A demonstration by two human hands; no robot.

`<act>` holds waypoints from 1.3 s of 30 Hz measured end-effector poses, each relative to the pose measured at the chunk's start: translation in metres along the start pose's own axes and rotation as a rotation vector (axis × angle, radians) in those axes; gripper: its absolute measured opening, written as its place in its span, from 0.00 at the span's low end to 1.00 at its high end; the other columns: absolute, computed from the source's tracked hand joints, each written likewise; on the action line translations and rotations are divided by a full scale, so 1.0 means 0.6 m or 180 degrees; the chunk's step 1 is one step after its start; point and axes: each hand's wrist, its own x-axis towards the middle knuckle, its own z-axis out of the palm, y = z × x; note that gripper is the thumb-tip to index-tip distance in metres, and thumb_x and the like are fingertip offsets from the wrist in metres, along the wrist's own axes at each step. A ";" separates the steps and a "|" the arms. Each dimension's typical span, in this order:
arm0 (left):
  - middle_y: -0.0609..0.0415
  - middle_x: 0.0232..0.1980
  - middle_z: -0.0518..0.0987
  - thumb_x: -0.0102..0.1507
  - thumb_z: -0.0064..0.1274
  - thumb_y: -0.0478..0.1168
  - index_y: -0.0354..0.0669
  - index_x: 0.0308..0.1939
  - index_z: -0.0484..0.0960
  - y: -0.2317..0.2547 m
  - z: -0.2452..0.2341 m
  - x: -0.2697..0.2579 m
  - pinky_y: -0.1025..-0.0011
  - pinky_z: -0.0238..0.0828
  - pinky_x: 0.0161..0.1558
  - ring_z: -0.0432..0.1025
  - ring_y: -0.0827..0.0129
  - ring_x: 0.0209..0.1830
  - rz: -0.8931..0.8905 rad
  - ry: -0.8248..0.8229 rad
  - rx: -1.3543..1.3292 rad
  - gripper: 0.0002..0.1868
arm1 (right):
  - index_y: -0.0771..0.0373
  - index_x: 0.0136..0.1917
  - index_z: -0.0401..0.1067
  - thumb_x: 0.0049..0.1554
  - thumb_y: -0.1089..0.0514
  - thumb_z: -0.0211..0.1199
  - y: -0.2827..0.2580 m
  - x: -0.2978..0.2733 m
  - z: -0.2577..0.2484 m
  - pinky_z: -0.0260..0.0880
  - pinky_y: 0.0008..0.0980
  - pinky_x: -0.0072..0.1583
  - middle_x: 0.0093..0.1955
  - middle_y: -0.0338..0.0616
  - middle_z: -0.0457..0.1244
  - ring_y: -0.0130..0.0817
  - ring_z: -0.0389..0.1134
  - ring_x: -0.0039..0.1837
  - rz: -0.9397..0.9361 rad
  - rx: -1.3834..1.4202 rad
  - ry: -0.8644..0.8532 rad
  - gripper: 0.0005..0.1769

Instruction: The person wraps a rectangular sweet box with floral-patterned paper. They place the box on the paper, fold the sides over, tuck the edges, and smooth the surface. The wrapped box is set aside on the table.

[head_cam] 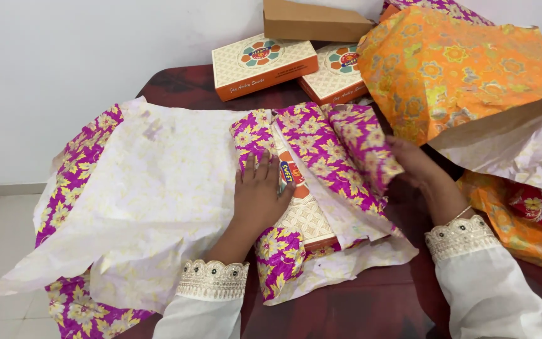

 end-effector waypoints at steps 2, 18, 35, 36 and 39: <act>0.40 0.77 0.62 0.63 0.49 0.60 0.39 0.71 0.69 0.001 -0.001 0.000 0.35 0.45 0.70 0.50 0.38 0.78 0.0008 0.0008 -0.0007 0.38 | 0.65 0.68 0.70 0.61 0.61 0.57 0.027 0.028 -0.046 0.74 0.37 0.57 0.57 0.47 0.70 0.36 0.72 0.54 -0.0113 -0.0608 0.0499 0.21; 0.39 0.76 0.63 0.63 0.49 0.59 0.37 0.71 0.69 0.003 -0.004 0.000 0.35 0.46 0.70 0.51 0.38 0.78 0.0064 0.0089 0.0001 0.39 | 0.67 0.69 0.68 0.67 0.57 0.51 -0.186 -0.136 0.283 0.68 0.34 0.58 0.62 0.48 0.66 0.34 0.68 0.61 -0.1784 -0.3275 0.0409 0.20; 0.37 0.75 0.65 0.63 0.50 0.57 0.35 0.69 0.71 0.037 0.007 -0.013 0.36 0.47 0.71 0.53 0.40 0.78 0.0076 0.0250 -0.0216 0.37 | 0.69 0.75 0.57 0.61 0.48 0.57 -0.049 -0.126 0.419 0.59 0.48 0.69 0.75 0.62 0.55 0.57 0.55 0.76 -0.1165 -0.5307 -0.0110 0.36; 0.37 0.75 0.65 0.64 0.50 0.56 0.35 0.69 0.71 0.040 0.007 -0.013 0.36 0.47 0.71 0.53 0.40 0.78 0.0081 0.0258 -0.0224 0.37 | 0.66 0.75 0.59 0.60 0.51 0.56 -0.044 -0.128 0.422 0.64 0.46 0.67 0.73 0.59 0.58 0.56 0.60 0.73 -0.1156 -0.5339 0.0105 0.33; 0.36 0.75 0.64 0.63 0.50 0.55 0.34 0.69 0.70 0.055 0.006 -0.019 0.35 0.43 0.71 0.52 0.41 0.78 0.0020 0.0220 -0.0168 0.37 | 0.61 0.74 0.63 0.58 0.60 0.54 -0.041 -0.131 0.429 0.71 0.47 0.59 0.70 0.54 0.64 0.54 0.70 0.62 -0.1015 -0.5488 0.0477 0.30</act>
